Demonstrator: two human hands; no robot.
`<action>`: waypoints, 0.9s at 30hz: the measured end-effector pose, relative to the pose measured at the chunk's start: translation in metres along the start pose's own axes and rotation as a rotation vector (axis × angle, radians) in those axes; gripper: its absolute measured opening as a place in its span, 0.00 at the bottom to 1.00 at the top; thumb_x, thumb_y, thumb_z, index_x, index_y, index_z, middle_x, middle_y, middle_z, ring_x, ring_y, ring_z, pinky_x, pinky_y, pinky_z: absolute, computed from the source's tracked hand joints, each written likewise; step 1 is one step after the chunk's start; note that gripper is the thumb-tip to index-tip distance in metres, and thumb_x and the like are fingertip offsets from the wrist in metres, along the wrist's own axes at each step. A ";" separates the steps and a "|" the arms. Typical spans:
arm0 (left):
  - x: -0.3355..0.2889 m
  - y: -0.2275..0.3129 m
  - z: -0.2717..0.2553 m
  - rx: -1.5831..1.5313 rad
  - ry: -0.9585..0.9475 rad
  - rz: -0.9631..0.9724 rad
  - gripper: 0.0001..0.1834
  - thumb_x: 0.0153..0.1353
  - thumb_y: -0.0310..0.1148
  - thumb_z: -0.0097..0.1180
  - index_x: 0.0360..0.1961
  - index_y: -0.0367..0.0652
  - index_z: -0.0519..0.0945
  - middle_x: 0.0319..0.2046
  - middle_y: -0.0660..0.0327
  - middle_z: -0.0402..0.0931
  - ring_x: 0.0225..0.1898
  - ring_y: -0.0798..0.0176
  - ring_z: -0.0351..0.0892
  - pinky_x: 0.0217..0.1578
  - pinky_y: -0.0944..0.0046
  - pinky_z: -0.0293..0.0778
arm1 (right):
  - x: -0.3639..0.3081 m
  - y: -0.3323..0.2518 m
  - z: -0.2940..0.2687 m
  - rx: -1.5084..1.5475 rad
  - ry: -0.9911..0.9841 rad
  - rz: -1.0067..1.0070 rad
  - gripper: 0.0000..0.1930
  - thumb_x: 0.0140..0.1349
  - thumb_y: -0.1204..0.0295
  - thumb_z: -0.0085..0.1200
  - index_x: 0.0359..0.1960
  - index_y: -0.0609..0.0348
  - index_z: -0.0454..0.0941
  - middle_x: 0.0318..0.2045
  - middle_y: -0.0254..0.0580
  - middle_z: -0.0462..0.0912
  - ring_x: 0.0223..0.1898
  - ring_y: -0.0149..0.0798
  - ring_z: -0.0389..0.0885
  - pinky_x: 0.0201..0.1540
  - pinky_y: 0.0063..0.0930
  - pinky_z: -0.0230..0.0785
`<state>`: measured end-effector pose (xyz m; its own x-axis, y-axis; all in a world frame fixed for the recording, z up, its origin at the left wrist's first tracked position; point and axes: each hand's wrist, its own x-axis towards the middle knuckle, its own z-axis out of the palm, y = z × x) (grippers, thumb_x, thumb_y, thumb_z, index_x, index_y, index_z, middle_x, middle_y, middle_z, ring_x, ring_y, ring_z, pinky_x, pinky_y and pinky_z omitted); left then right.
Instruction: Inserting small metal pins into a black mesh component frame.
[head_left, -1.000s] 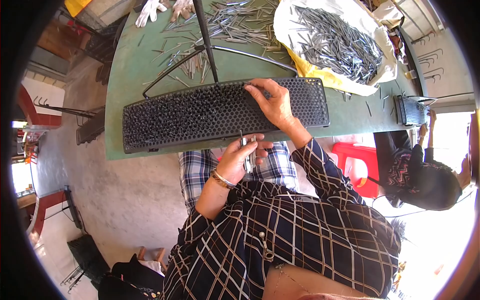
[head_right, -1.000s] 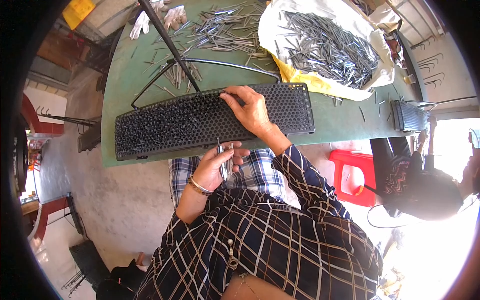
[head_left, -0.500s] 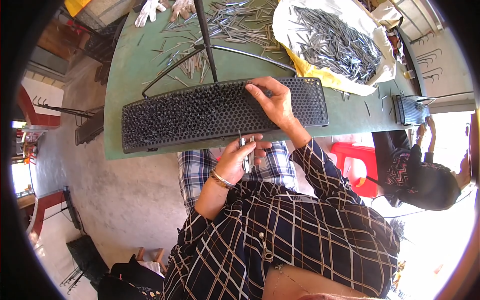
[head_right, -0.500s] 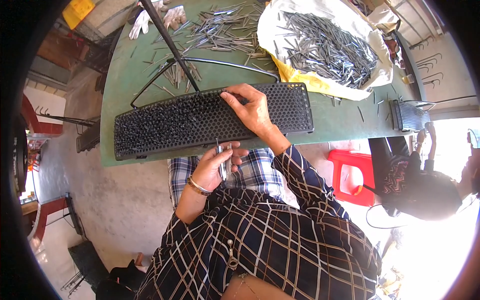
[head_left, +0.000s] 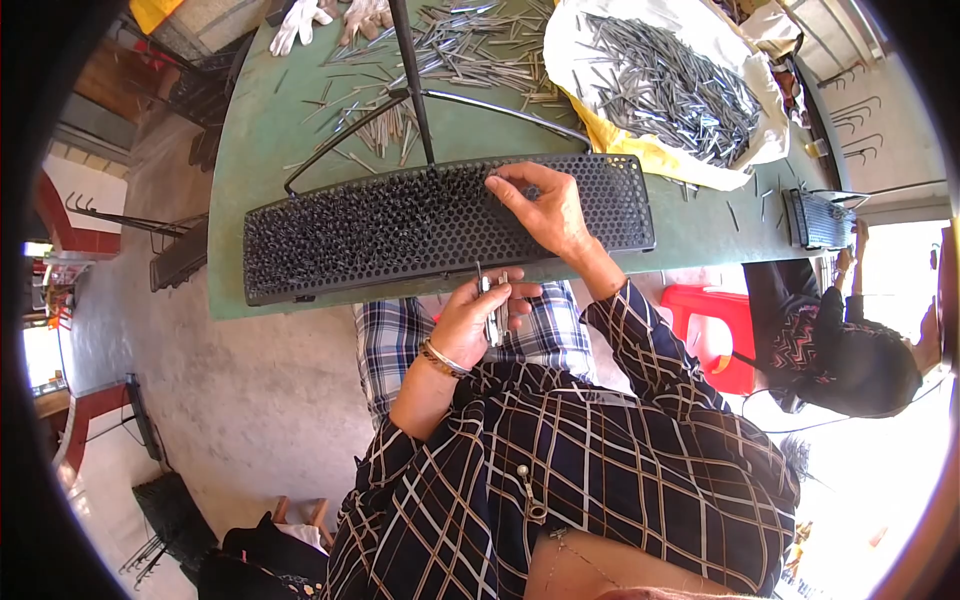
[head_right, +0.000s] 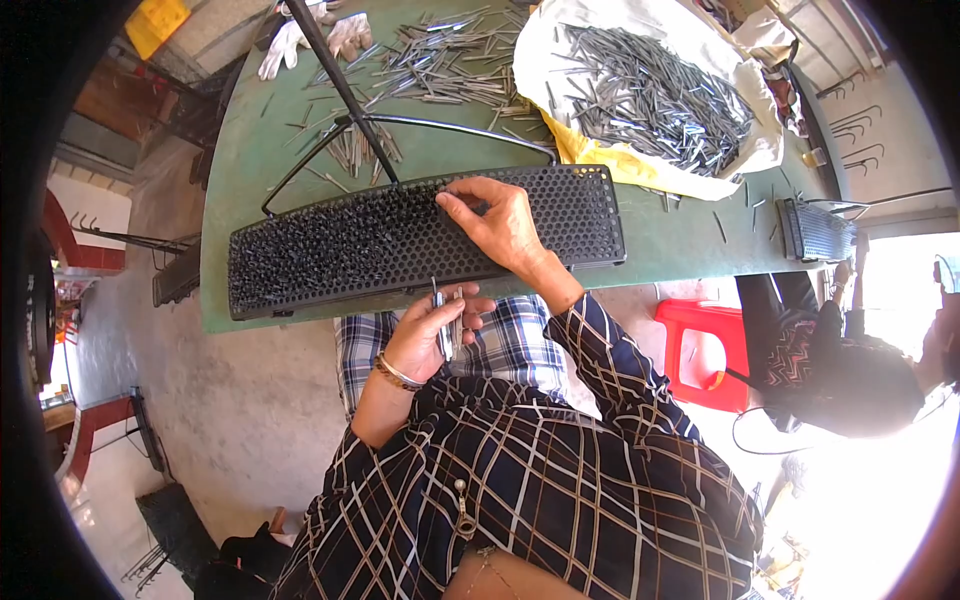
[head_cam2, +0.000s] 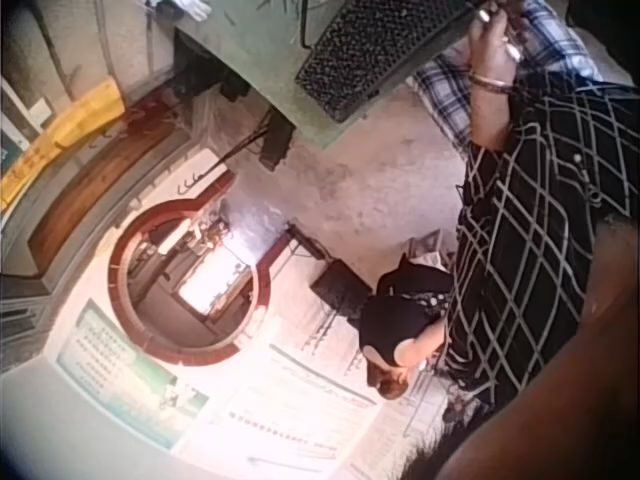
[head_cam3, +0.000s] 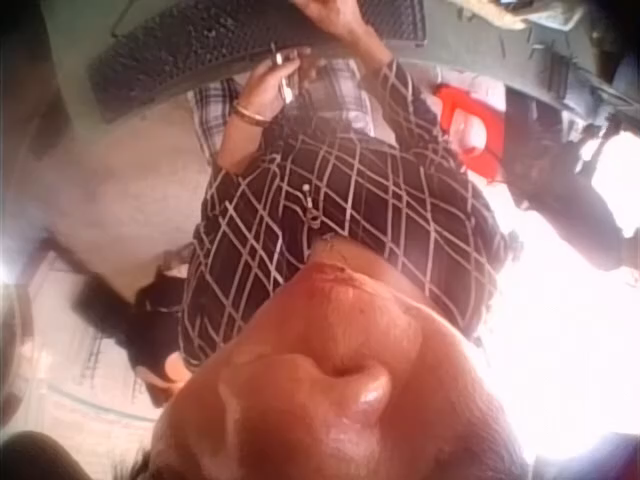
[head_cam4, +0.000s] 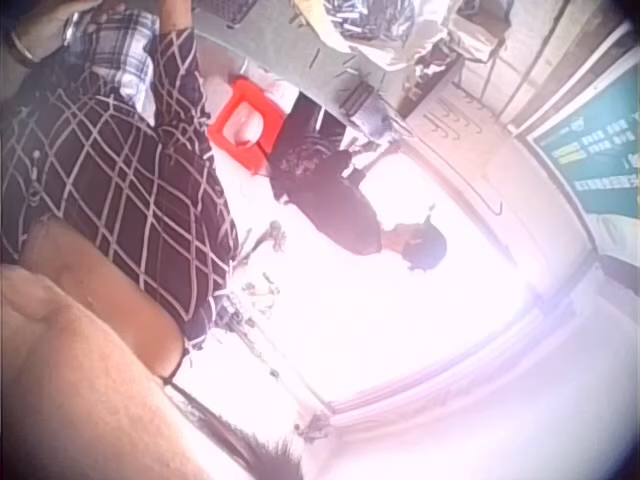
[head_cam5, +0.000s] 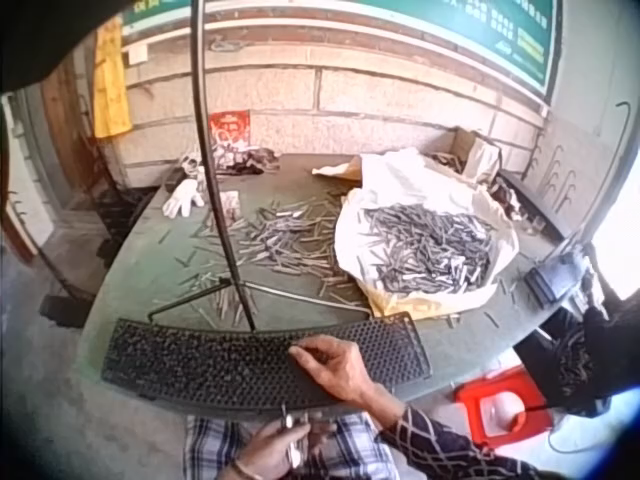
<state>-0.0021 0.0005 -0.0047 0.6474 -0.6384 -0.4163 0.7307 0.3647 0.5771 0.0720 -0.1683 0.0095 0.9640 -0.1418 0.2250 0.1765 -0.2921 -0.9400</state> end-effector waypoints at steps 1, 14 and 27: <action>0.000 0.001 0.001 0.007 0.009 -0.002 0.15 0.66 0.30 0.45 0.52 0.38 0.71 0.44 0.52 0.78 0.36 0.69 0.78 0.35 0.69 0.74 | -0.001 0.003 0.001 -0.030 0.006 -0.042 0.11 0.55 0.69 0.62 0.35 0.64 0.81 0.27 0.39 0.83 0.29 0.27 0.80 0.35 0.22 0.72; 0.001 -0.001 -0.001 -0.011 0.034 0.003 0.14 0.67 0.30 0.45 0.51 0.38 0.72 0.44 0.51 0.78 0.37 0.67 0.79 0.35 0.69 0.75 | -0.003 0.013 0.007 -0.039 0.099 -0.068 0.10 0.54 0.71 0.63 0.36 0.63 0.81 0.28 0.43 0.84 0.27 0.30 0.81 0.33 0.22 0.74; 0.001 -0.001 -0.001 -0.003 0.027 0.011 0.15 0.67 0.30 0.44 0.52 0.38 0.72 0.43 0.53 0.78 0.36 0.70 0.78 0.35 0.70 0.75 | -0.005 0.009 0.014 -0.192 0.170 -0.231 0.10 0.53 0.72 0.62 0.36 0.61 0.80 0.29 0.44 0.83 0.27 0.38 0.83 0.31 0.26 0.75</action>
<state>-0.0019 0.0004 -0.0065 0.6611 -0.6156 -0.4288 0.7241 0.3739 0.5795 0.0714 -0.1571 -0.0037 0.8532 -0.2023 0.4807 0.3296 -0.5050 -0.7977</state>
